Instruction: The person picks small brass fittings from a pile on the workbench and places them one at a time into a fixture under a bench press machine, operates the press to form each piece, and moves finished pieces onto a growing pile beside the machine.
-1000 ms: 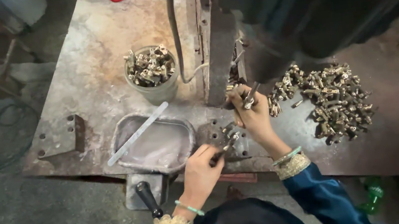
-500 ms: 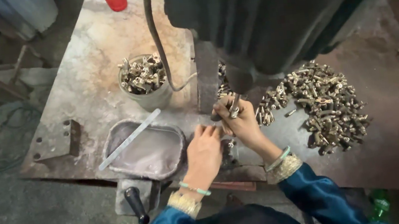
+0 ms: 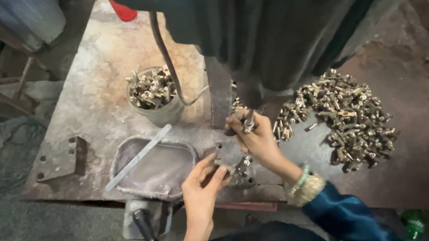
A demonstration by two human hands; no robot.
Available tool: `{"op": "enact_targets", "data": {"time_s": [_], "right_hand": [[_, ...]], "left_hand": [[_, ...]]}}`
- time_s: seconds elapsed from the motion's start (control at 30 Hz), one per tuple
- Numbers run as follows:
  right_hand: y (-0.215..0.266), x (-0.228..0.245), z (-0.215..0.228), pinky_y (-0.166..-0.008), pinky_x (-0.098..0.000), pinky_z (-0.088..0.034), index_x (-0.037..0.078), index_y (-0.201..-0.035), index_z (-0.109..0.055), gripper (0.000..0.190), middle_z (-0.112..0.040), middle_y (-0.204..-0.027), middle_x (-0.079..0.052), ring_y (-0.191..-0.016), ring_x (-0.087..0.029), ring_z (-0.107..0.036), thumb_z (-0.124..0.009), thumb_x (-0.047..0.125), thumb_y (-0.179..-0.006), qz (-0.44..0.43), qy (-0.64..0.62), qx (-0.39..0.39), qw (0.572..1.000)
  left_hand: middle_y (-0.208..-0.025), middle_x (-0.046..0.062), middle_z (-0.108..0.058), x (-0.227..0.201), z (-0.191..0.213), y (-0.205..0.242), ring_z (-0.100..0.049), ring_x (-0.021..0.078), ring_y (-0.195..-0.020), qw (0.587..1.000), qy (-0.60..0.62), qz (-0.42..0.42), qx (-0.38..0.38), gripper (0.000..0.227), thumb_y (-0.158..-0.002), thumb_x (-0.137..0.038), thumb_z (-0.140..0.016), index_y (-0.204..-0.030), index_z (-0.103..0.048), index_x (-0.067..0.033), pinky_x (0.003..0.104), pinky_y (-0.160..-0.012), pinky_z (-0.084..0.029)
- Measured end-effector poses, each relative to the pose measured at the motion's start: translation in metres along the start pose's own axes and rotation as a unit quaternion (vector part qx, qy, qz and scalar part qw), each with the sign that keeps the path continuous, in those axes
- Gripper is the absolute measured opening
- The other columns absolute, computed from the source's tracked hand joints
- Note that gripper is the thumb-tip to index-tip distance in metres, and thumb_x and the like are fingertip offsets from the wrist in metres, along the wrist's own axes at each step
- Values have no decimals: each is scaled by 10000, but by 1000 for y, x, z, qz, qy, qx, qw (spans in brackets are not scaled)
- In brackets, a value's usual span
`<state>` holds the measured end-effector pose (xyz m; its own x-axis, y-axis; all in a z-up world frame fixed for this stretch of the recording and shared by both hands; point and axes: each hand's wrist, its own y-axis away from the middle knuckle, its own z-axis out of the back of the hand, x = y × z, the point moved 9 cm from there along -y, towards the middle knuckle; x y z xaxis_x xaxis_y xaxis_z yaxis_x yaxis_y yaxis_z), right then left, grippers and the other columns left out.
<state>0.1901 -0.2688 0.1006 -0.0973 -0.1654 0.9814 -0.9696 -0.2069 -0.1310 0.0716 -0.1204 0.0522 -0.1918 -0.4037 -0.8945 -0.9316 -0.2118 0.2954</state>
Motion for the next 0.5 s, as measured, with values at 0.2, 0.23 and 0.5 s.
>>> {"op": "enact_targets", "data": {"time_s": [0.2, 0.23, 0.5], "right_hand": [[0, 15, -3, -466, -210, -362, 20, -966, -641, 81, -650, -828, 28, -603, -15, -505, -704, 71, -966, 43, 63, 90, 993], [3, 1, 3, -466, -210, -362, 20, -966, -641, 81, -650, -828, 28, -603, -15, -505, -704, 71, -966, 42, 63, 87, 993], [42, -29, 43, -419, -254, -339, 49, -1032, -708, 69, -544, -616, -7, -483, -49, -453, -714, 63, -965, -103, 205, -16, 973]], "left_hand": [[-1103, 148, -741, -189, -61, 71, -748, 208, -972, 887, -97, -451, 1, 378, -934, -16, -765, -1294, -651, -26, 291, -851, -643], [-1103, 148, -741, -175, -57, 60, -748, 208, -972, 888, -97, -449, 4, 378, -934, -16, -765, -1294, -651, -26, 291, -851, -643], [-980, 129, -721, -73, -55, 8, -724, 293, -890, 792, -413, -446, 63, 261, -887, -37, -758, -1147, -749, -52, 384, -763, -582]]}}
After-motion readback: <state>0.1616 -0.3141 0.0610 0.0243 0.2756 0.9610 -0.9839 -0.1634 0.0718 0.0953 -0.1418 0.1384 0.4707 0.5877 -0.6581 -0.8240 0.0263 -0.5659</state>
